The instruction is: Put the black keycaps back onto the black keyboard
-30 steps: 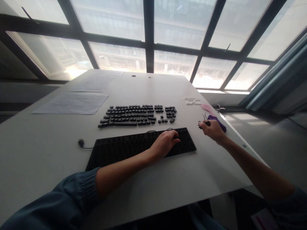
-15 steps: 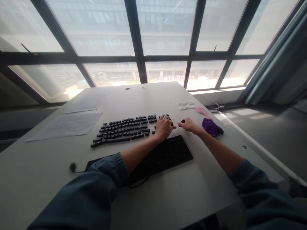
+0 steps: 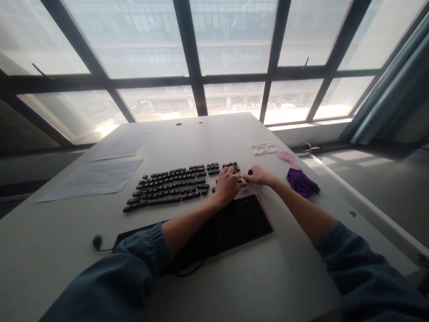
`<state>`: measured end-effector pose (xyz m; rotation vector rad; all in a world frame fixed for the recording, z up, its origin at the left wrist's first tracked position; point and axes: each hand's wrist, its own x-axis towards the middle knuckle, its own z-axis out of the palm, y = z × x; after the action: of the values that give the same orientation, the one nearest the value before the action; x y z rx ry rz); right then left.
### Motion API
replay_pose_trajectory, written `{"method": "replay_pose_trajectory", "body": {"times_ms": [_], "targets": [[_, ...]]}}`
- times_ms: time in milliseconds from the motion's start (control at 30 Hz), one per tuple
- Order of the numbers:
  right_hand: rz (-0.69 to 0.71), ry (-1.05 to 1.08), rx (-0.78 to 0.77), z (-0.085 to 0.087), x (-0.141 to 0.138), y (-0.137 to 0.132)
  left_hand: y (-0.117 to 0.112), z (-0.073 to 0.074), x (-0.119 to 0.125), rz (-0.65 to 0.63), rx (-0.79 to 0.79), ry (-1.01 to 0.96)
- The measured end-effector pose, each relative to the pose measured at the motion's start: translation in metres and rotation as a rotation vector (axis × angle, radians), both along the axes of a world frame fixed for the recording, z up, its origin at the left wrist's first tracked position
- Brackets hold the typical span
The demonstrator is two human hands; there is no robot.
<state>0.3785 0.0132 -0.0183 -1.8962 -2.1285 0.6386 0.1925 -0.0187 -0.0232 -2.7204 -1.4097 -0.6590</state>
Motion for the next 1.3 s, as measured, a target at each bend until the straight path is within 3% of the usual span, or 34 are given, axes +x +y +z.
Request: {"method": "replay_pose_trajectory", "body": {"times_ms": [233, 567, 833, 1100, 1300], "targets": [[-0.011, -0.031, 0.006, -0.001, 0.001, -0.003, -0.01, 0.005, -0.022, 0.057, 0.029, 0.017], [0.013, -0.045, 0.05, 0.0, -0.001, -0.013, -0.002, 0.005, -0.019, 0.096, -0.06, 0.015], [-0.027, -0.017, 0.067, -0.01, 0.005, -0.005, -0.005, 0.007, -0.029, 0.121, -0.03, 0.039], [-0.054, 0.084, 0.077, -0.016, 0.009, -0.002, -0.007, 0.007, -0.03, 0.075, -0.009, 0.033], [-0.107, 0.272, 0.039, -0.011, 0.012, -0.008, -0.006, 0.011, -0.029, 0.073, 0.002, 0.004]]}}
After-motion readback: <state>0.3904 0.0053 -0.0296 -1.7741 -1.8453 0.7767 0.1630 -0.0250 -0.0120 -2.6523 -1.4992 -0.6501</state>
